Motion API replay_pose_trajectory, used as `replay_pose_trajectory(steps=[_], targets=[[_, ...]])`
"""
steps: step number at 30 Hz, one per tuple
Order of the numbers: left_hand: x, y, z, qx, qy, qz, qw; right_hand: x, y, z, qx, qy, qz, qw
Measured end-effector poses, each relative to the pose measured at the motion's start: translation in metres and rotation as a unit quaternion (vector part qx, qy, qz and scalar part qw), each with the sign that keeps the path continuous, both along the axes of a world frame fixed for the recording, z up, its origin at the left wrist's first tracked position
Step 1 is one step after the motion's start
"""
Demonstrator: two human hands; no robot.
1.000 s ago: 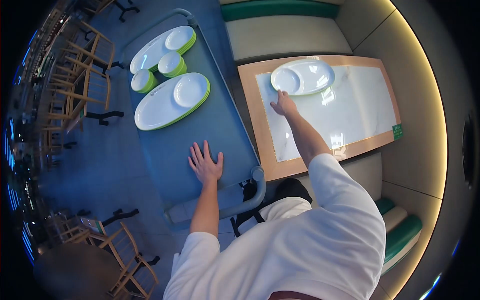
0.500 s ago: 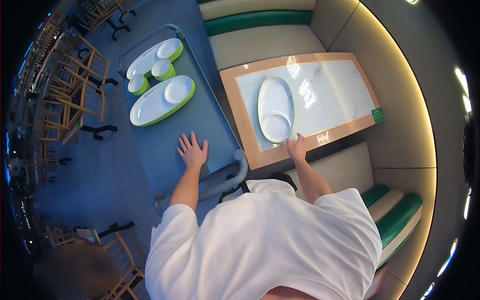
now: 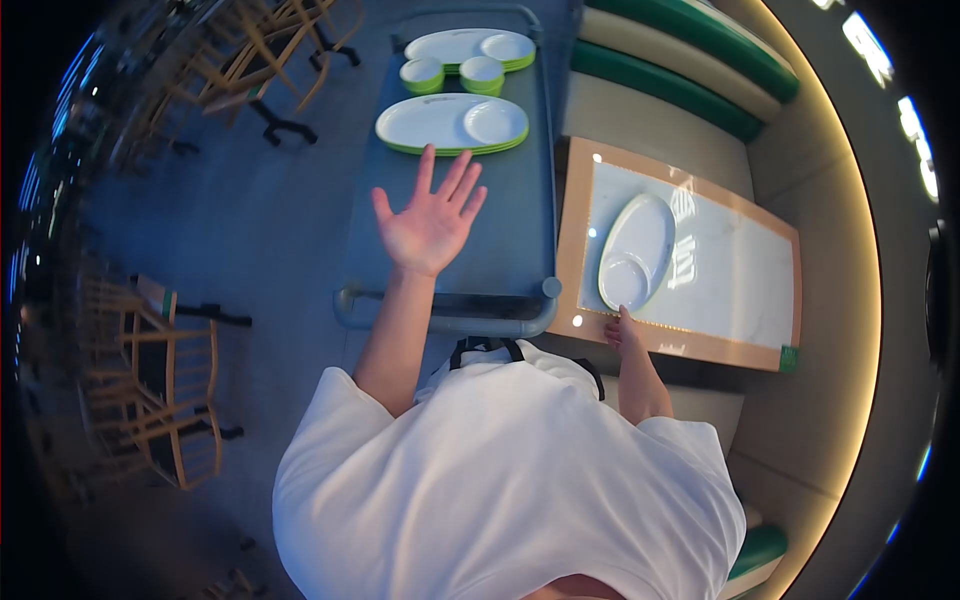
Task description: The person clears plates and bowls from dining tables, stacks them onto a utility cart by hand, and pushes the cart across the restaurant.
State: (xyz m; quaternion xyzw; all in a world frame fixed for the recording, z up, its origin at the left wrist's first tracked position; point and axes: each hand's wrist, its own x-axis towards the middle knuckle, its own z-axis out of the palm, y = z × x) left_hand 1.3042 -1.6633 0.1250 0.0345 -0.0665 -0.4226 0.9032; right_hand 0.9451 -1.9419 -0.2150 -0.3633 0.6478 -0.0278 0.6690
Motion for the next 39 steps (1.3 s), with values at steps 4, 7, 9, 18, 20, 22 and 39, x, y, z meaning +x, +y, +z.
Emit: replay_pose_trajectory(steps=[4, 7, 9, 18, 20, 22, 39], targets=[[-0.017, 0.014, 0.037, -0.082, -0.053, -0.013, 0.995, 0.011, -0.019, 0.010, -0.053, 0.090, 0.078, 0.991], [-0.008, 0.029, 0.032, -0.137, -0.055, -0.070, 0.987, 0.008, -0.026, -0.012, -0.047, 0.077, 0.001, 0.996], [0.006, 0.033, 0.012, -0.202, -0.028, -0.132, 0.970, 0.013, -0.020, -0.002, -0.069, 0.089, -0.044, 0.993], [0.008, 0.044, -0.003, -0.159, -0.074, -0.108, 0.979, -0.008, -0.016, 0.033, -0.195, 0.018, -0.205, 0.959], [0.008, 0.039, -0.004, -0.119, -0.077, -0.113, 0.983, -0.012, -0.024, 0.047, -0.205, -0.015, -0.241, 0.948], [0.004, 0.035, -0.006, -0.101, -0.043, -0.143, 0.984, -0.015, -0.029, 0.061, -0.121, -0.053, -0.194, 0.972], [-0.059, -0.040, -0.080, 0.386, -0.137, -0.111, 0.906, 0.068, 0.017, 0.264, -0.241, -0.323, 0.078, 0.912]])
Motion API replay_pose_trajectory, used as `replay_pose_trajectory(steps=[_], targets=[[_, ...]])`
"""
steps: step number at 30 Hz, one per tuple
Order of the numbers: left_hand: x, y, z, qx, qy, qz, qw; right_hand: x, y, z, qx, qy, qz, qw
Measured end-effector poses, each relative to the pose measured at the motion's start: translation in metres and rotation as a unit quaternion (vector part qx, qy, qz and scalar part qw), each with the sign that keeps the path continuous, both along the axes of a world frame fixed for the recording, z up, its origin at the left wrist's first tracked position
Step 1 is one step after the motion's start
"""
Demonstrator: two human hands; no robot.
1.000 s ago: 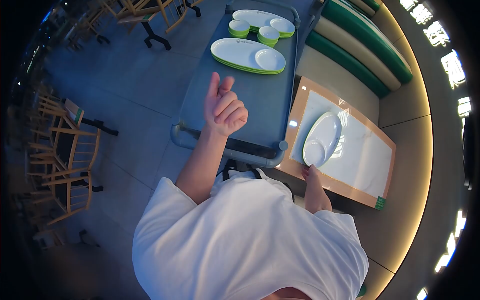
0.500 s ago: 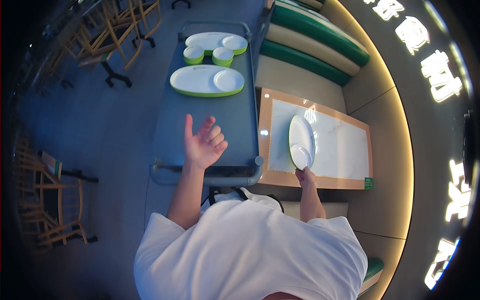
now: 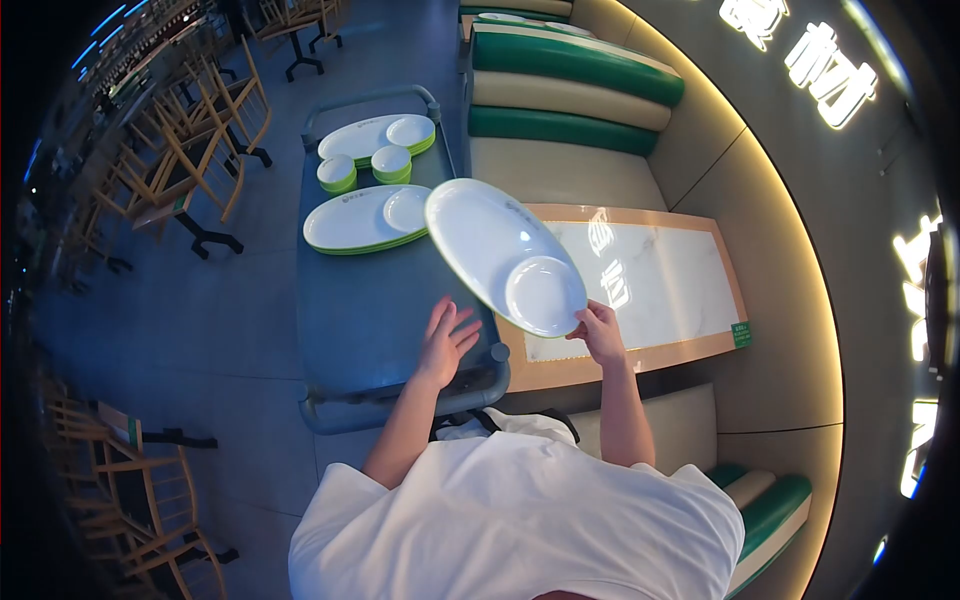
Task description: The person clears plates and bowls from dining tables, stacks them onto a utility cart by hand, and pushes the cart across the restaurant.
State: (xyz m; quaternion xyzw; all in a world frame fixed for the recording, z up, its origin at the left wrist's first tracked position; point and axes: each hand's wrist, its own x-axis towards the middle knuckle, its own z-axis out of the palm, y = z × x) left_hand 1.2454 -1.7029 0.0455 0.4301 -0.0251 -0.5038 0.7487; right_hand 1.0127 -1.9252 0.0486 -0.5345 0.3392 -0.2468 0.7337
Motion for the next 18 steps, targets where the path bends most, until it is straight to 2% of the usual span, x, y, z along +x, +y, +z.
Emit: replay_pose_trajectory(steps=[1, 3, 5, 7, 10, 12, 14, 17, 18], targets=[[0.003, -0.001, 0.006, 0.001, 0.001, 0.003, 1.000, 0.011, 0.005, 0.006, 0.001, 0.001, 0.003, 1.000], [0.010, -0.002, 0.016, 0.042, -0.065, 0.094, 0.993, 0.033, 0.012, 0.014, -0.023, 0.012, 0.083, 0.996], [0.021, 0.014, 0.011, 0.071, -0.063, 0.136, 0.986, 0.044, 0.013, 0.010, -0.028, 0.024, 0.121, 0.992], [0.037, 0.034, 0.008, 0.134, -0.099, 0.086, 0.982, 0.058, 0.012, 0.007, -0.095, 0.058, 0.168, 0.979], [0.067, 0.068, 0.001, 0.188, -0.108, 0.051, 0.975, 0.068, 0.011, 0.014, -0.117, 0.083, 0.220, 0.965], [0.077, 0.081, 0.008, 0.230, -0.147, 0.012, 0.962, 0.075, 0.011, 0.013, -0.118, 0.093, 0.225, 0.963], [0.091, 0.084, -0.007, 0.207, -0.144, 0.011, 0.968, 0.085, 0.010, 0.009, -0.123, 0.103, 0.226, 0.961], [0.118, 0.082, -0.032, 0.158, -0.118, 0.021, 0.980, 0.104, 0.027, 0.001, -0.089, 0.052, 0.198, 0.975], [0.131, 0.077, -0.037, 0.155, -0.123, 0.045, 0.979, 0.109, 0.041, 0.005, -0.083, 0.063, 0.140, 0.985]])
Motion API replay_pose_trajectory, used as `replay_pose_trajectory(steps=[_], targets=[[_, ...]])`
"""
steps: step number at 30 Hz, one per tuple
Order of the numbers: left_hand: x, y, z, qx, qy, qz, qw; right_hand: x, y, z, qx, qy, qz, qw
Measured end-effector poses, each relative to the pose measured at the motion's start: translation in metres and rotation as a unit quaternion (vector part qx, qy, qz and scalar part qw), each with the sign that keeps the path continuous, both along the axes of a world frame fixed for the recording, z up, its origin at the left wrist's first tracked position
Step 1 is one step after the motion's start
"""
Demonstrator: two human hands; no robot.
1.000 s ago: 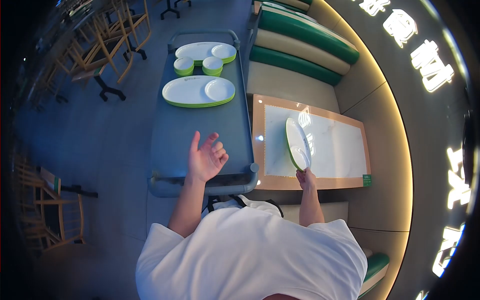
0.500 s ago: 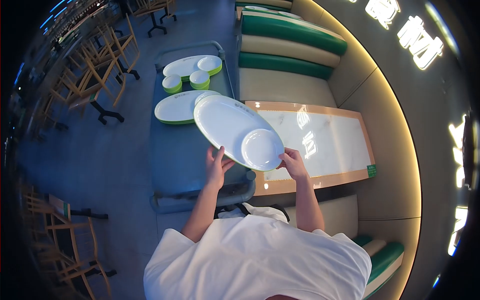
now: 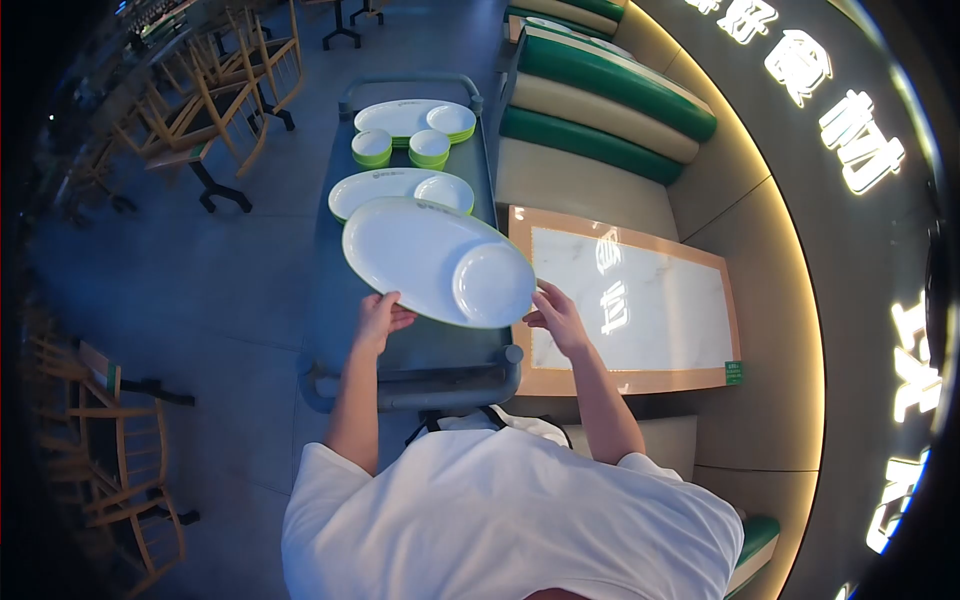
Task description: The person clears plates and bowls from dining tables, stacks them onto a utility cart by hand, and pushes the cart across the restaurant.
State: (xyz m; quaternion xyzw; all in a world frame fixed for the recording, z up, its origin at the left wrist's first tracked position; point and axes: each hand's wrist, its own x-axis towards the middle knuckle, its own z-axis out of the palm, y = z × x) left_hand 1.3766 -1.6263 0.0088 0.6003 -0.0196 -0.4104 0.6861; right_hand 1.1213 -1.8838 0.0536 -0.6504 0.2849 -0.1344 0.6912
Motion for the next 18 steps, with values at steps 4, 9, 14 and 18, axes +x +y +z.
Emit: replay_pose_trajectory(steps=[4, 9, 14, 18], targets=[[0.069, -0.036, -0.016, -0.010, -0.023, 0.040, 0.999, -0.007, 0.048, -0.035, -0.133, 0.117, 0.049, 0.983], [0.138, -0.086, -0.043, -0.006, 0.019, 0.080, 0.997, -0.027, 0.120, -0.038, -0.389, 0.167, 0.257, 0.869], [0.178, -0.117, -0.069, -0.009, 0.072, 0.120, 0.990, -0.027, 0.120, -0.038, -0.424, 0.183, 0.194, 0.865], [0.191, -0.120, -0.081, 0.012, 0.082, 0.097, 0.992, -0.026, 0.124, -0.044, -0.400, 0.169, 0.183, 0.882]])
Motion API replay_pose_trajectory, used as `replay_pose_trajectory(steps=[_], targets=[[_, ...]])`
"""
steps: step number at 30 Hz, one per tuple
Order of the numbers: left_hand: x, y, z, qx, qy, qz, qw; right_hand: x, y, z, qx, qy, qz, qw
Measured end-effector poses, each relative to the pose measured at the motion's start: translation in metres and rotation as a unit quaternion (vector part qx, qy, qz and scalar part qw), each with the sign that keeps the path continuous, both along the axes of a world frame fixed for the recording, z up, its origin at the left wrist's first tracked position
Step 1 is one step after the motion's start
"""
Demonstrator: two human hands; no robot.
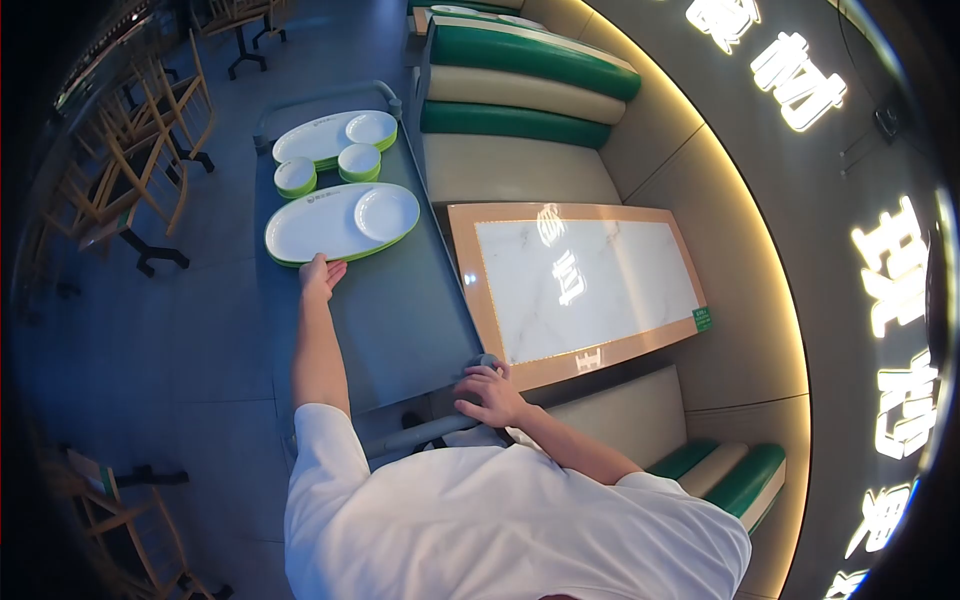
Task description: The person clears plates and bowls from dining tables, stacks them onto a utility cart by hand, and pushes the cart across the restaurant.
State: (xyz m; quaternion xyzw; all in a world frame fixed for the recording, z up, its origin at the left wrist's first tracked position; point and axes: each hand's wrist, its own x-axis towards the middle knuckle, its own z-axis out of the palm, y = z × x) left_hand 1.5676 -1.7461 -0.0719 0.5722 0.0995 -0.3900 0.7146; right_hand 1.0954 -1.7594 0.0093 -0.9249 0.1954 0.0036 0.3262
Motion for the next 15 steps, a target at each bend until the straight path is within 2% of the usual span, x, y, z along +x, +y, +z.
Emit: replay_pose_trajectory(steps=[10, 13, 15], targets=[[0.000, -0.006, 0.003, 0.044, 0.000, 0.013, 0.999, -0.004, -0.008, -0.004, 0.010, -0.010, 0.023, 1.000], [0.003, -0.004, 0.005, 0.085, -0.030, -0.025, 0.996, -0.006, -0.010, -0.004, 0.015, -0.019, 0.024, 0.999], [0.018, -0.005, -0.012, 0.134, -0.038, -0.062, 0.988, -0.007, -0.012, -0.002, 0.025, -0.020, 0.035, 0.999]])
